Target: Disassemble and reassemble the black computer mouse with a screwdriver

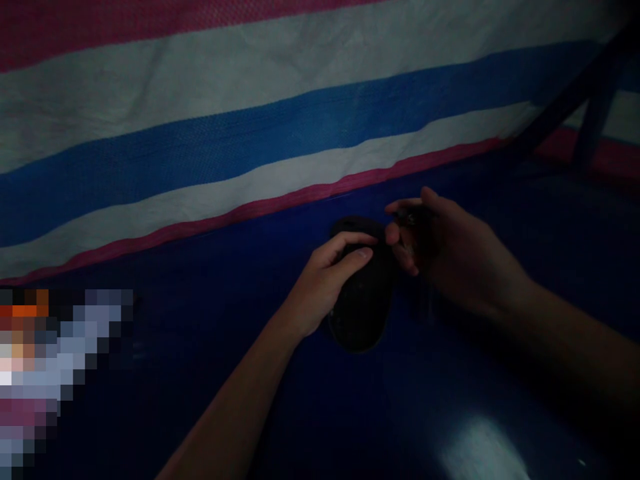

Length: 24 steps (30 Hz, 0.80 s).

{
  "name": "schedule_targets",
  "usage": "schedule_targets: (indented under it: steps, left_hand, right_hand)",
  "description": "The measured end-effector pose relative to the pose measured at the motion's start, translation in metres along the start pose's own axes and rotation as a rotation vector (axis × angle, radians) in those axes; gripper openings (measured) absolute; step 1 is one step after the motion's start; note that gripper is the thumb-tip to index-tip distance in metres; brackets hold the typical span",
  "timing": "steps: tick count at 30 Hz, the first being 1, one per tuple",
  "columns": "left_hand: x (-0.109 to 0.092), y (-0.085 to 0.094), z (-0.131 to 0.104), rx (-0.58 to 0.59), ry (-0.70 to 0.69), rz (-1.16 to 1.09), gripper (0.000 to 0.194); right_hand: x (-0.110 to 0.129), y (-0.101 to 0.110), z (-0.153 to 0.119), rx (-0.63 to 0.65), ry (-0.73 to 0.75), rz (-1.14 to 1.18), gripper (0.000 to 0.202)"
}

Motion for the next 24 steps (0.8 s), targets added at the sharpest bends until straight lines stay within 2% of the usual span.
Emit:
schedule_targets:
  steps: [4,8,12,17,24]
  left_hand:
    - [0.001,0.001,0.000,0.003,0.001,-0.019,0.017]
    - [0.003,0.001,0.000,0.004,0.005,0.043,0.016]
    - [0.001,-0.003,-0.001,0.043,-0.040,0.115,0.017]
    - [-0.001,-0.007,-0.002,0.075,-0.064,0.136,0.022]
    - [0.002,-0.009,-0.001,0.113,-0.062,0.048,0.022]
  right_hand:
    - [0.009,0.001,-0.002,-0.054,0.087,0.014,0.021]
    - [0.011,0.006,-0.001,-0.090,0.145,-0.051,0.036]
    - [0.014,0.009,-0.001,-0.106,0.226,-0.101,0.022]
    - [0.019,0.002,-0.006,-0.070,0.321,-0.181,0.019]
    - [0.019,-0.015,-0.015,0.044,0.412,-0.499,0.030]
Point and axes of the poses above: each hand's wrist, its own z-axis towards the middle knuckle, its own y-axis out of the back of the hand, x = y × z, the point moved 9 cm from there along z, towards the middle knuckle, and after that the axes turned 5 degrees about y, right-handed, at the moved point
